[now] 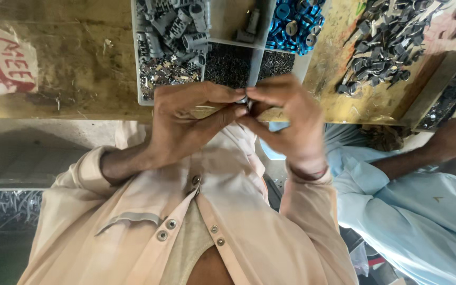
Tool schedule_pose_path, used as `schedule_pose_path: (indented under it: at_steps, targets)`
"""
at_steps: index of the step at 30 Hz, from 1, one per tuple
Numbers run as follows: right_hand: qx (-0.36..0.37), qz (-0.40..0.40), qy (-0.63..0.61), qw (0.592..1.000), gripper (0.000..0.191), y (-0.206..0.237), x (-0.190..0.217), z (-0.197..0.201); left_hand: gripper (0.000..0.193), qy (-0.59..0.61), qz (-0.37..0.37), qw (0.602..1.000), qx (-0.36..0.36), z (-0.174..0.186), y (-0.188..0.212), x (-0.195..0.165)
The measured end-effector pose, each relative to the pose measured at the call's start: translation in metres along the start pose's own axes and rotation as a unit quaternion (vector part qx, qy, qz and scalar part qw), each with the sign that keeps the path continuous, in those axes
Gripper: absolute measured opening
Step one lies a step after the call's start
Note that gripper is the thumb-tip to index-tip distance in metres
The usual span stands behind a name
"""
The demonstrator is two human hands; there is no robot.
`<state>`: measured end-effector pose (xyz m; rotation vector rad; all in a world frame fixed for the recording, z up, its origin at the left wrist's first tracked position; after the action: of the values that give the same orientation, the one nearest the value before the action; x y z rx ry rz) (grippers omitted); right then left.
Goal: The person assembles lock cylinders by hand, inserting pins and springs into a blue housing and attaching a grey cylinder body. The person repeatedly picks parts from a compartmentalized tray and assembles them one at a time.
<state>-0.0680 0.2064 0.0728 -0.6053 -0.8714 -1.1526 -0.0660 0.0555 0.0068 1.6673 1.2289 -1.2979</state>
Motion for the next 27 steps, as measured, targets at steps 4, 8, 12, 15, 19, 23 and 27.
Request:
schedule_pose_path:
  at_steps: [4,8,12,15,19,23,27]
  targets:
    - [-0.163,-0.004,0.266,0.95,0.017,-0.013,-0.023,0.039,0.014,-0.025,-0.04,0.998,0.051,0.002,-0.001,0.007]
    - [-0.193,0.011,0.319,0.928,0.021,-0.033,-0.051,0.032,0.018,-0.038,-0.072,0.992,0.1,-0.008,0.0,0.01]
    - [-0.18,-0.039,0.212,0.96,0.016,-0.031,-0.059,0.037,0.018,-0.101,-0.125,0.984,0.083,-0.006,-0.005,0.005]
    - [-0.148,-0.154,-0.031,0.976,0.019,-0.009,-0.061,0.038,0.018,-0.252,-0.203,0.94,0.103,-0.01,-0.007,-0.005]
    - [0.005,-0.062,-0.063,0.996,0.02,0.015,-0.033,0.016,0.015,-0.414,-0.295,0.846,0.161,-0.016,0.001,-0.018]
    - [-0.016,-0.172,-0.305,0.937,0.015,0.035,-0.059,-0.004,0.014,-0.412,-0.334,0.831,0.17,-0.016,0.001,-0.026]
    - [0.04,-0.15,-0.39,0.908,0.014,0.032,-0.072,-0.014,0.015,-0.413,-0.34,0.825,0.181,-0.017,0.0,-0.026]
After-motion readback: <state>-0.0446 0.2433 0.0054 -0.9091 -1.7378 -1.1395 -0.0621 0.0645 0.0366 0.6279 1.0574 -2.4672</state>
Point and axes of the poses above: each hand's wrist, its own y-axis away from the middle knuckle, its own z-axis out of the back of the hand, x = y × z, the point moved 7 cm from there along -y, towards the middle knuckle
